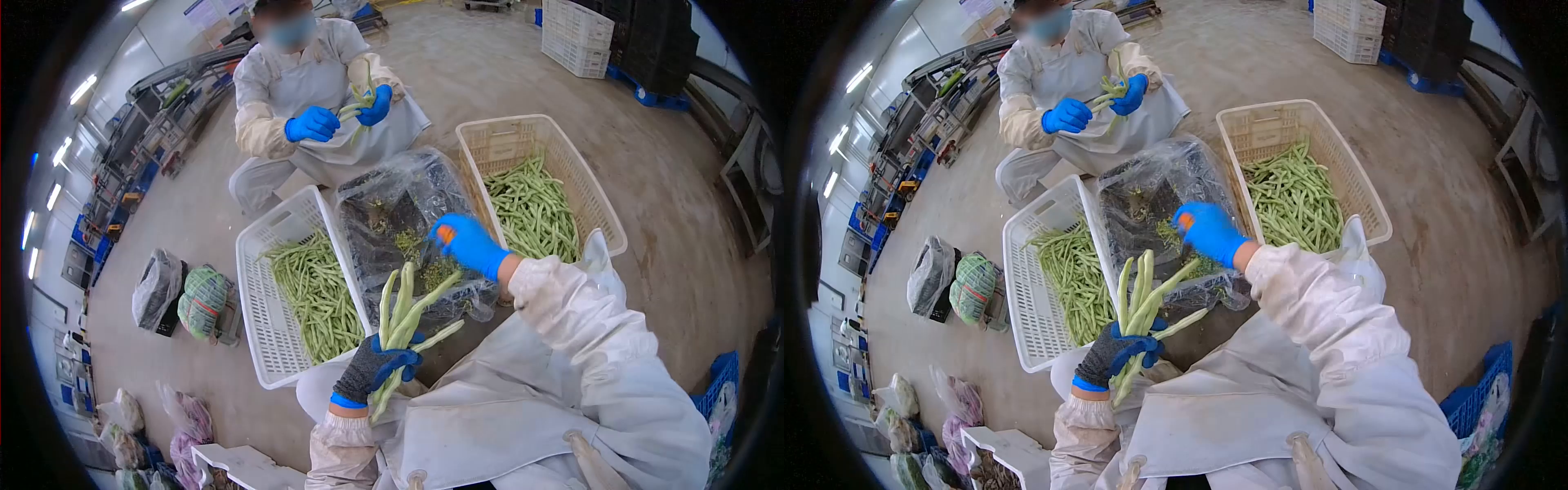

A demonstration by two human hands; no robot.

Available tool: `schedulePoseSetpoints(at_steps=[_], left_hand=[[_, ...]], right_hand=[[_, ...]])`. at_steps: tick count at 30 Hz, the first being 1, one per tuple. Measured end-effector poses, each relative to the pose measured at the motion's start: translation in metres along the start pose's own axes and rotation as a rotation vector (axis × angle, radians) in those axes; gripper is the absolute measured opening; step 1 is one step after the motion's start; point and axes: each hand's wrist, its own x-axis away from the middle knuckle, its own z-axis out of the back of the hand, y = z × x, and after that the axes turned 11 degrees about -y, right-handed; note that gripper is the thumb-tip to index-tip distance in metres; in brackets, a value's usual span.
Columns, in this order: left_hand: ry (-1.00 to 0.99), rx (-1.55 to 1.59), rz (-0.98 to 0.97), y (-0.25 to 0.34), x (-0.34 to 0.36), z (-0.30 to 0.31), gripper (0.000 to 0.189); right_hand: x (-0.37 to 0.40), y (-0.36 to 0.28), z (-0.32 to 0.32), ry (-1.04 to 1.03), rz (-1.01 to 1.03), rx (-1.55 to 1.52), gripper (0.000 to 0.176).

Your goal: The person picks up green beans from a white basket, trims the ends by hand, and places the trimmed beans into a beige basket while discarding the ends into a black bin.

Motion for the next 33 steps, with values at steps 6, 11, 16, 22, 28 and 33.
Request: schedulePoseSetpoints(at_steps=[6,11,16,22,28,33], left_hand=[[0.014,-0.028,0.058,0.002,0.000,0.000,0.041],[0.010,-0.010,0.065,0.001,-0.002,0.000,0.040],[0.001,-0.056,0.064,0.003,0.000,-0.002,0.040],[0.020,0.018,0.015,0.001,-0.001,-0.005,0.039],[0.026,0.039,0.033,-0.007,-0.008,-0.003,0.037],[0.090,-0.089,0.071,0.006,-0.019,-0.010,0.039]], right_hand=[[0.000,-0.033,0.003,-0.078,0.447,0.419,0.036],[0.005,-0.062,0.003,-0.585,0.382,0.394,0.036],[0.008,-0.058,0.005,-0.613,0.338,0.259,0.029],[0.016,-0.069,0.009,-0.638,0.179,0.178,0.026],[0.024,-0.052,-0.019,-0.336,0.324,0.821,0.019],[0.004,0.000,-0.026,-0.039,0.099,0.537,0.009]])
